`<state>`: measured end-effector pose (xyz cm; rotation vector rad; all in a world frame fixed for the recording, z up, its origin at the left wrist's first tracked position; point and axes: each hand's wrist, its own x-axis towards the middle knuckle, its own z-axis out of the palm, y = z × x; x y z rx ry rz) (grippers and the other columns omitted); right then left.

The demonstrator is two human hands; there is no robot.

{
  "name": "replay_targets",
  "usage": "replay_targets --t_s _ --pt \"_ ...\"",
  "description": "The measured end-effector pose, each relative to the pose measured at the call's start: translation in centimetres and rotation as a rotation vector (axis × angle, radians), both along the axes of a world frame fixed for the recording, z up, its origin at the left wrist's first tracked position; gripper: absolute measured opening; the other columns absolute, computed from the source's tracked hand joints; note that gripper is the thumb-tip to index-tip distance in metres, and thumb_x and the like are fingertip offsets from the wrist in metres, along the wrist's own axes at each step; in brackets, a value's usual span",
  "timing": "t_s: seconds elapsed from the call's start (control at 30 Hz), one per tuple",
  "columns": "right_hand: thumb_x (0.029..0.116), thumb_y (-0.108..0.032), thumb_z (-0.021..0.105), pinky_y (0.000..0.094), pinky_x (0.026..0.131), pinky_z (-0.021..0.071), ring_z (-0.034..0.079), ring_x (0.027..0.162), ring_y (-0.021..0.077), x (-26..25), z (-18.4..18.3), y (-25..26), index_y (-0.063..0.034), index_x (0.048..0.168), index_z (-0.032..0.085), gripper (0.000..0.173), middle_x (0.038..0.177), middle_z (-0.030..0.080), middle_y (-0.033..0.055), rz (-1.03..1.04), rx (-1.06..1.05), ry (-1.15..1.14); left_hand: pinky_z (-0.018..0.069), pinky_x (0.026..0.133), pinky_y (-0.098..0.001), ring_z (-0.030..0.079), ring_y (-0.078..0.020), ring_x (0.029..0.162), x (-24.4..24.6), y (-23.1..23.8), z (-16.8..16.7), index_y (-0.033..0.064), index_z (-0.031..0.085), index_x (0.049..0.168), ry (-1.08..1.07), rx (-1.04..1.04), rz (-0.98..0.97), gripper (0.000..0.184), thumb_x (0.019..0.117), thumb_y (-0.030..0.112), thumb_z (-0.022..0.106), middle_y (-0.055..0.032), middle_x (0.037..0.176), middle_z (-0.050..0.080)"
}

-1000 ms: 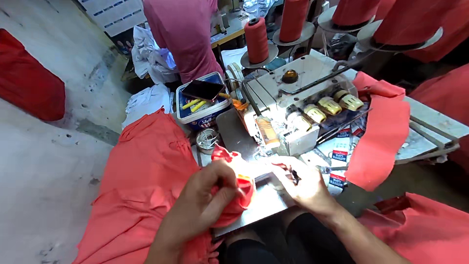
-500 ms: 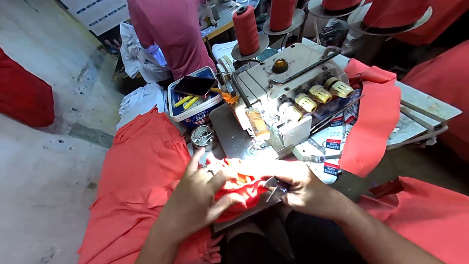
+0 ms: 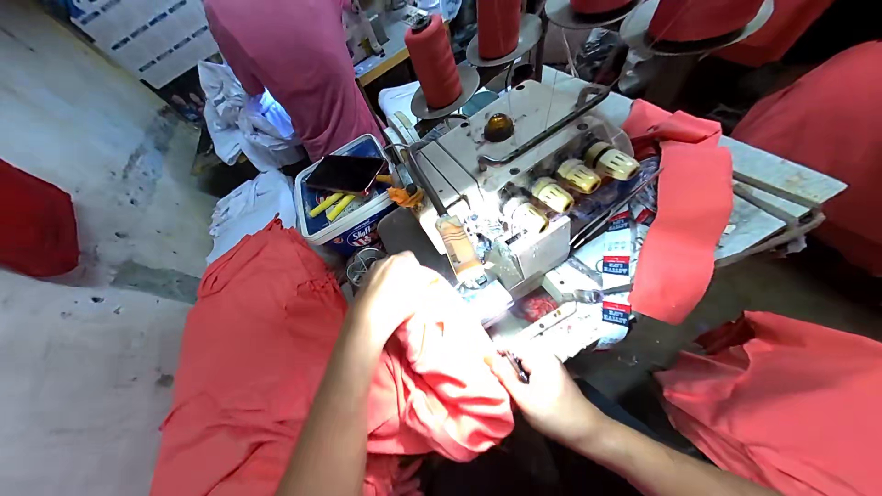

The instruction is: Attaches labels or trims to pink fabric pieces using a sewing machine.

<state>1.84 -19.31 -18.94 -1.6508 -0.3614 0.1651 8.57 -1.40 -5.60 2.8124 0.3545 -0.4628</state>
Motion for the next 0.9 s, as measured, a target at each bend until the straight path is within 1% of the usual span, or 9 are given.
replay_targets --t_s 0.13,0.27,0.5,0.6,0.67,0.7,0.73,0.8,0.9 --pt "0.0913 -0.006 0.06 0.0063 0.064 0.0435 0.052 0.066 -0.0096 1.3 -0.3 0.6 0.0037 0.092 0.066 0.011 0.073 0.06 -0.0022 -0.179 0.117 -0.171 0.0507 0.088 -0.0572 0.067 -0.0393 0.097 0.9 -0.3 -2.1 -0.006 0.071 0.099 -0.327 -0.069 -0.038 0.021 0.0973 0.015 0.068 -0.0246 0.098 0.07" --pt "0.0915 -0.002 0.06 0.0064 0.07 0.049 0.058 0.074 -0.0108 1.7 -0.8 0.9 0.0031 0.095 0.066 0.008 0.081 0.065 -0.0046 -0.234 0.253 -0.183 0.0501 0.087 -0.0596 0.066 -0.0421 0.098 1.6 -1.1 -2.9 -0.0065 0.069 0.098 -0.329 -0.033 0.053 0.023 0.097 0.017 0.067 -0.0266 0.098 0.068" --pt "0.0915 0.002 0.058 0.0065 0.074 0.0502 0.059 0.078 -0.011 1.8 -1.7 1.6 0.0048 0.097 0.064 0.008 0.085 0.065 -0.0052 -0.277 0.324 -0.252 0.0486 0.095 -0.0608 0.061 -0.0441 0.115 1.0 -2.3 -3.5 -0.0046 0.065 0.119 -0.407 -0.046 0.158 0.032 0.0995 0.021 0.065 -0.0284 0.121 0.064" --pt "0.0951 -0.005 0.059 0.0062 0.072 0.0475 0.057 0.076 -0.0107 2.2 -1.7 0.6 0.0061 0.098 0.065 0.012 0.083 0.065 -0.0017 -0.199 0.195 -0.193 0.0447 0.105 -0.0598 0.054 -0.0458 0.126 -0.8 0.8 -5.2 -0.0043 0.05 0.141 -0.494 -0.211 0.217 0.067 0.0888 0.025 0.08 -0.0313 0.136 0.054" --pt "0.0976 -0.01 0.058 0.0086 0.067 0.0447 0.053 0.07 -0.0082 2.9 -1.4 -0.7 0.0044 0.098 0.065 0.016 0.078 0.061 -0.0017 -0.116 0.081 -0.108 0.0479 0.103 -0.0541 0.057 -0.0386 0.122 -4.1 2.8 -6.0 -0.0047 0.025 0.154 -0.334 -0.38 0.206 0.092 0.0853 0.024 0.079 -0.0292 0.131 0.056" --pt "0.0979 -0.012 0.058 0.01 0.065 0.0442 0.052 0.067 -0.0069 3.1 -1.3 -1.2 0.0041 0.1 0.065 0.017 0.077 0.06 -0.0017 -0.085 0.049 -0.071 0.051 0.101 -0.0508 0.062 -0.0345 0.118 -6.3 3.5 -6.3 -0.0081 0.023 0.154 -0.232 -0.43 0.123 0.096 0.0827 0.023 0.078 -0.0282 0.127 0.06" --pt "0.0981 -0.012 0.058 0.0115 0.064 0.0448 0.052 0.066 -0.0056 3.2 -1.1 -1.6 0.0043 0.101 0.065 0.018 0.077 0.059 -0.0013 -0.062 0.032 -0.039 0.0512 0.1 -0.0494 0.064 -0.0317 0.115 -8.3 3.9 -6.4 -0.0103 0.033 0.149 -0.137 -0.424 0.039 0.091 0.0804 0.027 0.079 -0.0257 0.123 0.064" --pt "0.0983 -0.011 0.058 0.0127 0.058 0.0464 0.053 0.061 -0.0049 2.9 -0.7 -1.8 0.0036 0.103 0.063 0.016 0.076 0.059 -0.0015 -0.058 0.038 0.015 0.0507 0.093 -0.0605 0.068 -0.0391 0.103 -11.6 3.4 -5.1 -0.0053 0.059 0.132 -0.141 -0.204 -0.018 0.064 0.0834 0.03 0.08 -0.024 0.107 0.071" --pt "0.097 -0.009 0.058 0.0115 0.063 0.044 0.051 0.065 -0.0052 2.4 -0.8 -1.5 0.0049 0.102 0.064 0.016 0.077 0.059 -0.0012 -0.112 0.038 -0.027 0.0463 0.078 -0.0707 0.068 -0.0521 0.09 -13.8 1.7 -3.4 -0.0053 0.069 0.115 -0.685 0.283 -0.016 0.049 0.0737 0.017 0.08 -0.029 0.096 0.07"
